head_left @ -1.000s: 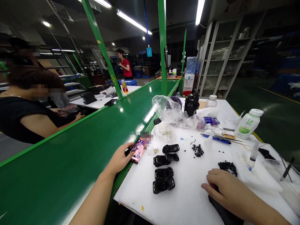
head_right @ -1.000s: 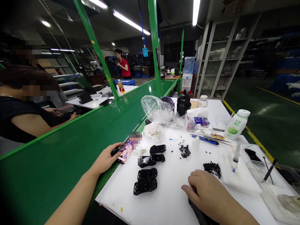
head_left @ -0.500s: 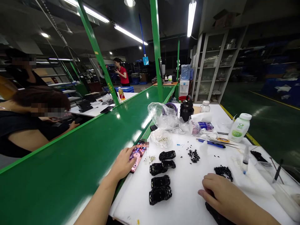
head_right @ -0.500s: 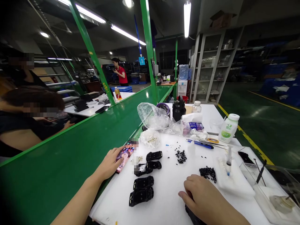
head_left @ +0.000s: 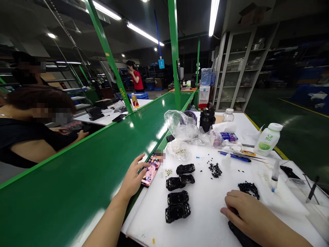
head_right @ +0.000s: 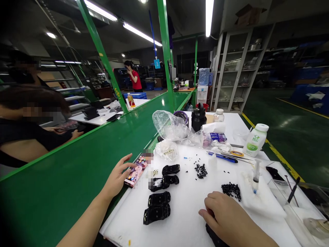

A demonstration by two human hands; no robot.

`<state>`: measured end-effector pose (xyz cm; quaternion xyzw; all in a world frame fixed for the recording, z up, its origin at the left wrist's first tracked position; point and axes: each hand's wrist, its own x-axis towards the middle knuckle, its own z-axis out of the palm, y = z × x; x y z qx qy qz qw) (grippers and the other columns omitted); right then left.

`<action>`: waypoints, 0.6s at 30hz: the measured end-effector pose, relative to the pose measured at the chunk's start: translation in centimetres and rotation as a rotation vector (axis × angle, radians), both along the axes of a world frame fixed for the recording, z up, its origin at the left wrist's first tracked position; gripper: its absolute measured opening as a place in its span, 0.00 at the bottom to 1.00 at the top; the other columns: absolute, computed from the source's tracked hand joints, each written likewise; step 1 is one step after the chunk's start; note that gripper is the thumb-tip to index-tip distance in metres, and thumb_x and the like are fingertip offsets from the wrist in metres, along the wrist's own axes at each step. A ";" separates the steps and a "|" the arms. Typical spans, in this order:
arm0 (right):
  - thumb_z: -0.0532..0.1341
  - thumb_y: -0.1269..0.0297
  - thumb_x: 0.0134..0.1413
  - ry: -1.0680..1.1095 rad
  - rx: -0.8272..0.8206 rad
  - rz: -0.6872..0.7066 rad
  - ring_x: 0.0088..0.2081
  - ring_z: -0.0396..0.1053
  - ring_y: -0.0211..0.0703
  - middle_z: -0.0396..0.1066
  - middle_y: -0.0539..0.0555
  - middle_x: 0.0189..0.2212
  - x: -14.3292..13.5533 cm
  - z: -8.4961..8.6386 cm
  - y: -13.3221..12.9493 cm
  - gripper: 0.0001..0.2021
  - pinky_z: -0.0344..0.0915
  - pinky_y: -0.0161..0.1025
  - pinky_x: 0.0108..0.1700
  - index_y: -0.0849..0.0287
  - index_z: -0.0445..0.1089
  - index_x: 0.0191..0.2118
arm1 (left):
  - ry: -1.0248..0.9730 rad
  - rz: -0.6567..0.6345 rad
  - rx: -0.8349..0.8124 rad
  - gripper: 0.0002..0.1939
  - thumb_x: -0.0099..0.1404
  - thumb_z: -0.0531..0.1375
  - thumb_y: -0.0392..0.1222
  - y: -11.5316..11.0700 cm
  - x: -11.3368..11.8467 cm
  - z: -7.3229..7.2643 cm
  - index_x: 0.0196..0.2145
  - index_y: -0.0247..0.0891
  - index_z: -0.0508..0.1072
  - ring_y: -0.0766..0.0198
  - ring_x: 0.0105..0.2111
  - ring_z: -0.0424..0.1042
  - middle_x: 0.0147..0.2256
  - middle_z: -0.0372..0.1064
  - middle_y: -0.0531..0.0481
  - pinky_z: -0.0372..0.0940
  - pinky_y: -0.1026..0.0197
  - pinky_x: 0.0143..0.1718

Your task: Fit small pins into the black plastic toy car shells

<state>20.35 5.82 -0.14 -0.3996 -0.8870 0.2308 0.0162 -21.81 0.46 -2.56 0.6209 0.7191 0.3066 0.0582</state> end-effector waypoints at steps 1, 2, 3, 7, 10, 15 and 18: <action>0.51 0.55 0.66 0.000 0.001 0.001 0.35 0.66 0.46 0.68 0.54 0.32 0.0 0.0 0.0 0.18 0.57 0.44 0.38 0.57 0.63 0.27 | -0.003 0.008 0.005 0.20 0.68 0.47 0.50 0.1 -0.2 0.0 0.42 0.42 0.76 0.49 0.63 0.57 0.63 0.56 0.46 0.56 0.45 0.62; 0.51 0.55 0.66 0.001 0.002 0.003 0.35 0.66 0.46 0.68 0.54 0.32 0.1 -0.1 0.0 0.18 0.57 0.44 0.38 0.57 0.63 0.27 | -0.004 0.018 0.001 0.19 0.68 0.47 0.49 0.1 -0.4 -0.1 0.42 0.42 0.76 0.49 0.62 0.58 0.62 0.58 0.45 0.56 0.43 0.62; 0.51 0.55 0.66 0.001 0.002 0.004 0.35 0.66 0.46 0.68 0.54 0.32 0.1 -0.1 0.0 0.18 0.57 0.44 0.38 0.57 0.63 0.27 | -0.002 0.025 -0.007 0.19 0.68 0.47 0.48 0.2 -0.5 -0.2 0.43 0.41 0.76 0.48 0.61 0.59 0.61 0.59 0.44 0.56 0.42 0.61; 0.51 0.55 0.66 0.007 0.000 0.003 0.34 0.66 0.46 0.68 0.54 0.31 0.1 0.0 -0.1 0.18 0.58 0.44 0.37 0.57 0.63 0.26 | 0.025 0.016 -0.042 0.20 0.67 0.49 0.47 0.2 -0.4 -0.3 0.50 0.40 0.74 0.46 0.62 0.57 0.63 0.56 0.41 0.55 0.40 0.61; 0.51 0.55 0.66 0.017 0.006 0.001 0.34 0.66 0.46 0.68 0.54 0.31 0.1 0.0 -0.1 0.18 0.58 0.43 0.37 0.57 0.64 0.26 | 0.062 -0.014 -0.046 0.21 0.65 0.52 0.46 0.4 0.2 -0.1 0.53 0.42 0.73 0.45 0.64 0.54 0.64 0.55 0.42 0.53 0.39 0.63; 0.51 0.55 0.66 0.013 -0.007 0.002 0.34 0.66 0.46 0.68 0.54 0.32 -0.1 -0.1 0.1 0.18 0.58 0.43 0.37 0.57 0.64 0.26 | 0.097 0.009 -0.032 0.21 0.64 0.52 0.44 0.5 0.4 0.0 0.52 0.41 0.73 0.44 0.63 0.54 0.64 0.55 0.42 0.52 0.38 0.62; 0.51 0.55 0.66 -0.004 -0.008 0.007 0.35 0.66 0.46 0.68 0.54 0.32 -0.1 -0.1 0.1 0.17 0.59 0.43 0.38 0.57 0.64 0.27 | 0.091 0.044 -0.006 0.21 0.66 0.49 0.44 0.1 -0.1 0.0 0.51 0.40 0.72 0.47 0.63 0.54 0.63 0.56 0.43 0.52 0.40 0.63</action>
